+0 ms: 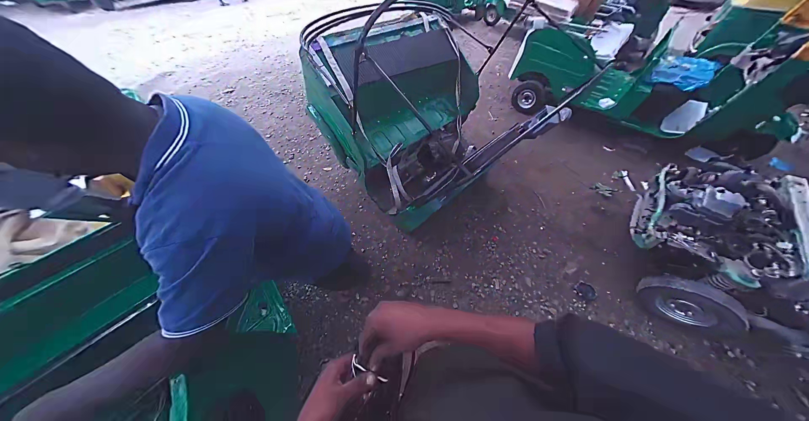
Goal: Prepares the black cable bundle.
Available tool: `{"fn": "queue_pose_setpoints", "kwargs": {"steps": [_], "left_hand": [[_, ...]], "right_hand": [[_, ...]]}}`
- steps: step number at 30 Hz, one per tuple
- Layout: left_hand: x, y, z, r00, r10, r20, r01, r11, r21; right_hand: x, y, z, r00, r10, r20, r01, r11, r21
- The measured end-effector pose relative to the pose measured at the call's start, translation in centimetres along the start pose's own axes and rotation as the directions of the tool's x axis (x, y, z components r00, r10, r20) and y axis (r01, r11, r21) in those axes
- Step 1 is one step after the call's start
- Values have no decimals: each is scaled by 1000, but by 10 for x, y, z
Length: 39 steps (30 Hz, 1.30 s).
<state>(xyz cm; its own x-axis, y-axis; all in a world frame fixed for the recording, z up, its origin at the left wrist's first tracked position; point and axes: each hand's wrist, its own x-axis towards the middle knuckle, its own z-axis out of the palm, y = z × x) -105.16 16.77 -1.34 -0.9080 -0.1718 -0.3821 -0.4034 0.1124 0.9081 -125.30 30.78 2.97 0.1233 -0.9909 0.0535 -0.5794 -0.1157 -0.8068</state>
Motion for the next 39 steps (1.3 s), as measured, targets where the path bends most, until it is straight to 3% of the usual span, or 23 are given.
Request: {"fn": "queue_pose_setpoints", "kwargs": {"steps": [2, 5, 7, 12, 16, 19, 25, 31, 33, 36, 39], "left_hand": [[-2, 2, -2, 984, -37, -174, 4, 982, -187], [4, 13, -5, 901, -129, -414, -73, 896, -438], [11, 15, 0, 815, -219, -537, -121, 841, -527], [36, 11, 17, 635, -331, -699, -260, 760, -596], [38, 20, 31, 555, -357, -751, -370, 703, -607], [38, 27, 43, 524, -362, -771, -425, 674, -605], [31, 14, 57, 576, -300, -760, -497, 609, -618], [12, 4, 58, 588, -291, -755, -547, 545, -636], [5, -2, 56, 583, -300, -755, -558, 527, -641], [-5, -7, 54, 557, -313, -769, -578, 520, -629], [-14, -9, 52, 533, -300, -791, -614, 506, -606]], "right_hand": [[1, 3, -14, 975, -18, -221, -3, 995, -95], [0, 6, -40, 817, 52, -574, -155, 979, -131], [-10, 3, -38, 761, 94, -642, -155, 987, -39], [-22, -5, 22, 919, 78, -386, -30, 991, 129], [-5, -5, 45, 867, 176, -465, -152, 984, 90], [1, -7, 52, 836, 139, -530, -181, 983, -26], [6, -5, 72, 808, 50, -587, -215, 953, -215], [1, -6, 80, 751, 143, -644, -205, 978, -22], [-8, -8, 91, 748, 253, -613, -274, 960, 62], [-20, -6, 108, 726, 515, -455, -489, 853, 183], [-26, 5, 126, 715, 599, -362, -563, 799, 210]]}}
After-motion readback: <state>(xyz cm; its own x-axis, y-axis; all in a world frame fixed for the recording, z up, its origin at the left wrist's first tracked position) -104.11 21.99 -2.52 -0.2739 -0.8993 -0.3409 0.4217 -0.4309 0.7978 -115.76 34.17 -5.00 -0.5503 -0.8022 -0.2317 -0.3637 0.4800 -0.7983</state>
